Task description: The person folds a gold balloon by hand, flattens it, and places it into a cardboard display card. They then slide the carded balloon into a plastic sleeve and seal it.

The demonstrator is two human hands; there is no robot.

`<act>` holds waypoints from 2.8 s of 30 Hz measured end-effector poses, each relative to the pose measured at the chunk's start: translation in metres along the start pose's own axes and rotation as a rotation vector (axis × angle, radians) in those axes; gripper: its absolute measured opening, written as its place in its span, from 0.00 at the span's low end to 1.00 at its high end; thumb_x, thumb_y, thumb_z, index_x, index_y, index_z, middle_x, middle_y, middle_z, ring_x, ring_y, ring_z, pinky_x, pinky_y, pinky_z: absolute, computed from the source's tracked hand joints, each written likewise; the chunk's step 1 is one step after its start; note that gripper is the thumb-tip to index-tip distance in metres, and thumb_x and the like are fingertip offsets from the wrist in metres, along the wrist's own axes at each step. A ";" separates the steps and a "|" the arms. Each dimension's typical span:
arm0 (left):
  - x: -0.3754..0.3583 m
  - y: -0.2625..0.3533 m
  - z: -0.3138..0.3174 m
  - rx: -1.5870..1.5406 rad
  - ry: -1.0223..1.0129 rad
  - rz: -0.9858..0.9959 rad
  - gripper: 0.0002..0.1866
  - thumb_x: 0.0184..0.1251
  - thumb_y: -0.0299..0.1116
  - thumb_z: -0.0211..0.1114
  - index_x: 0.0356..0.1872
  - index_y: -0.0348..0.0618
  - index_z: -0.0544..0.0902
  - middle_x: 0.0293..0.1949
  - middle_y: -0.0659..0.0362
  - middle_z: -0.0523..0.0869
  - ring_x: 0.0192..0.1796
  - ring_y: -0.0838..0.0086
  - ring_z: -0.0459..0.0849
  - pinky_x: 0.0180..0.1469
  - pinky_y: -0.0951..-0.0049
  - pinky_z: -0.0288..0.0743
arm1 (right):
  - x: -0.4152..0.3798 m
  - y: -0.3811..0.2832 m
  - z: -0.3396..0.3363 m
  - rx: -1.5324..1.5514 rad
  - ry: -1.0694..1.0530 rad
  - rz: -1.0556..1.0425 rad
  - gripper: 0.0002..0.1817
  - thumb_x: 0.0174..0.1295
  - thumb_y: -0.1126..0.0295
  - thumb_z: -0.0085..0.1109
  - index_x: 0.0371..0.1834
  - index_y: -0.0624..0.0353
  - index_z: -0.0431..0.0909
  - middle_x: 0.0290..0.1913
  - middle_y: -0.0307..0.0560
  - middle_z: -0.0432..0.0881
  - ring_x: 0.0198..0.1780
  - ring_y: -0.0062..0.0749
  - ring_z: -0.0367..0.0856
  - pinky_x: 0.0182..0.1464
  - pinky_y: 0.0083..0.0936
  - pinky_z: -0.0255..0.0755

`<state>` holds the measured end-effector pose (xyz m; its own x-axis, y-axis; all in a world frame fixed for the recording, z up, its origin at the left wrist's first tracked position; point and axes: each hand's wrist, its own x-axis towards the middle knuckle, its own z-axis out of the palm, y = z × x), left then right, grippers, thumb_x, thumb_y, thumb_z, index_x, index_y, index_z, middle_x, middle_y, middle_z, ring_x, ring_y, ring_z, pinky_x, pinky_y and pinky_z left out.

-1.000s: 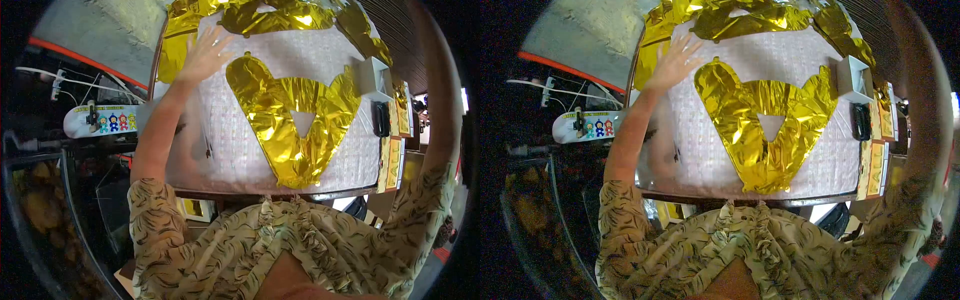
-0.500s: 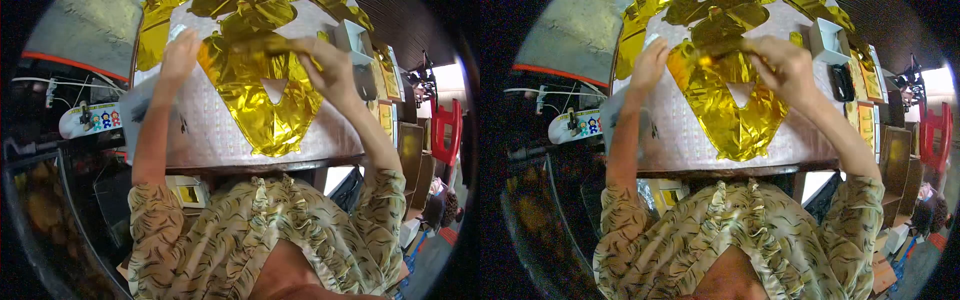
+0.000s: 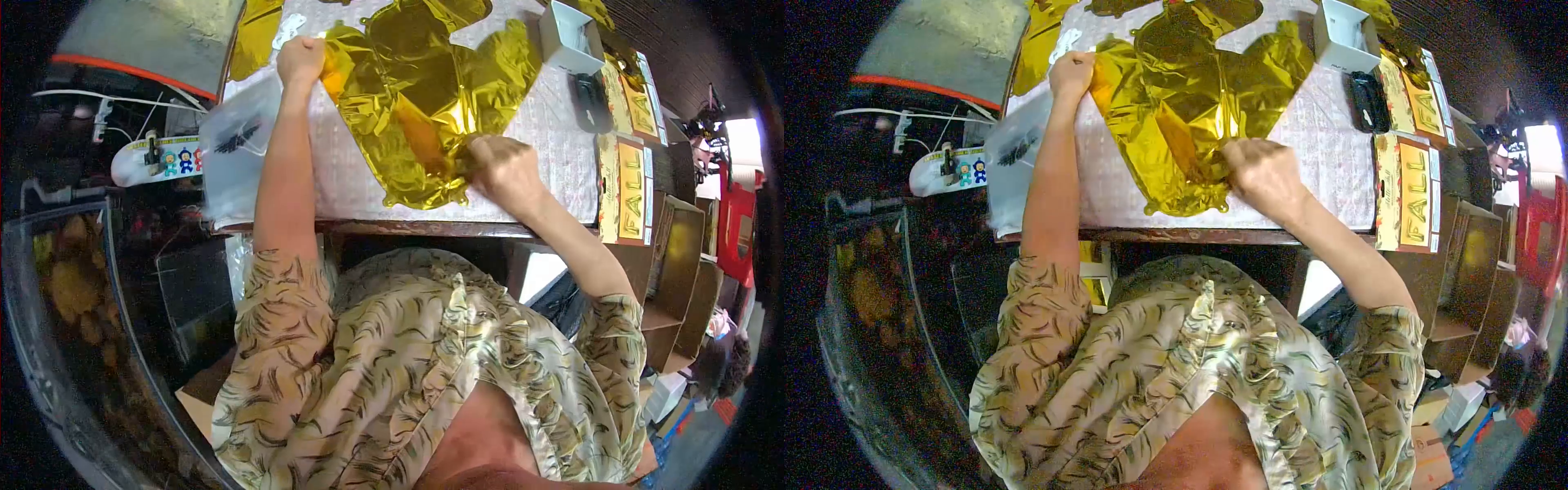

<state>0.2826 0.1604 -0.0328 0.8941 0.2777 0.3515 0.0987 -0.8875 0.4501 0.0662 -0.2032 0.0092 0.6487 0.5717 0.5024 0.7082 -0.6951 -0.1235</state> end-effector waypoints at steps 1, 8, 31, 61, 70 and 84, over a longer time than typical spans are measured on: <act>0.001 -0.005 0.000 0.005 -0.002 -0.006 0.18 0.62 0.48 0.74 0.33 0.41 0.92 0.38 0.45 0.91 0.43 0.45 0.90 0.52 0.52 0.82 | 0.002 0.003 -0.010 0.068 -0.002 0.101 0.16 0.45 0.78 0.66 0.40 0.61 0.81 0.28 0.50 0.85 0.28 0.41 0.86 0.31 0.35 0.82; -0.020 -0.009 -0.018 -0.052 0.319 0.172 0.21 0.67 0.51 0.72 0.38 0.38 0.91 0.37 0.50 0.93 0.38 0.63 0.92 0.45 0.66 0.84 | 0.012 0.009 -0.026 0.105 0.020 0.381 0.20 0.58 0.75 0.69 0.56 0.59 0.86 0.37 0.56 0.91 0.31 0.37 0.90 0.32 0.33 0.82; -0.034 0.036 -0.017 0.214 -0.287 0.290 0.28 0.76 0.57 0.60 0.68 0.52 0.80 0.73 0.52 0.76 0.72 0.54 0.73 0.69 0.39 0.62 | 0.006 -0.049 0.022 -0.083 -0.232 0.093 0.34 0.52 0.79 0.63 0.69 0.56 0.77 0.72 0.48 0.78 0.71 0.47 0.78 0.72 0.39 0.73; -0.005 0.061 -0.002 -0.334 -0.048 0.739 0.25 0.67 0.45 0.73 0.57 0.38 0.84 0.53 0.44 0.88 0.57 0.51 0.86 0.57 0.56 0.80 | 0.013 -0.050 0.018 0.042 -0.116 0.169 0.26 0.45 0.82 0.67 0.52 0.60 0.87 0.59 0.49 0.88 0.54 0.45 0.90 0.54 0.35 0.85; -0.094 0.032 -0.063 -0.163 -0.423 0.600 0.30 0.72 0.50 0.67 0.67 0.40 0.79 0.73 0.45 0.73 0.78 0.47 0.66 0.77 0.46 0.57 | 0.021 -0.050 0.005 0.120 -0.191 0.247 0.21 0.56 0.74 0.72 0.56 0.57 0.86 0.55 0.47 0.89 0.50 0.46 0.90 0.50 0.34 0.86; -0.094 0.030 -0.068 -0.198 -0.449 0.584 0.30 0.71 0.49 0.67 0.66 0.39 0.79 0.72 0.46 0.75 0.77 0.49 0.67 0.77 0.48 0.58 | 0.042 -0.032 0.023 0.160 -0.161 0.180 0.32 0.77 0.47 0.52 0.81 0.42 0.66 0.81 0.48 0.66 0.83 0.52 0.59 0.83 0.52 0.48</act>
<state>0.1722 0.1325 0.0038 0.8731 -0.4302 0.2294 -0.4871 -0.7501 0.4473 0.0778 -0.1469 0.0148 0.7947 0.5159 0.3198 0.6044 -0.7213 -0.3382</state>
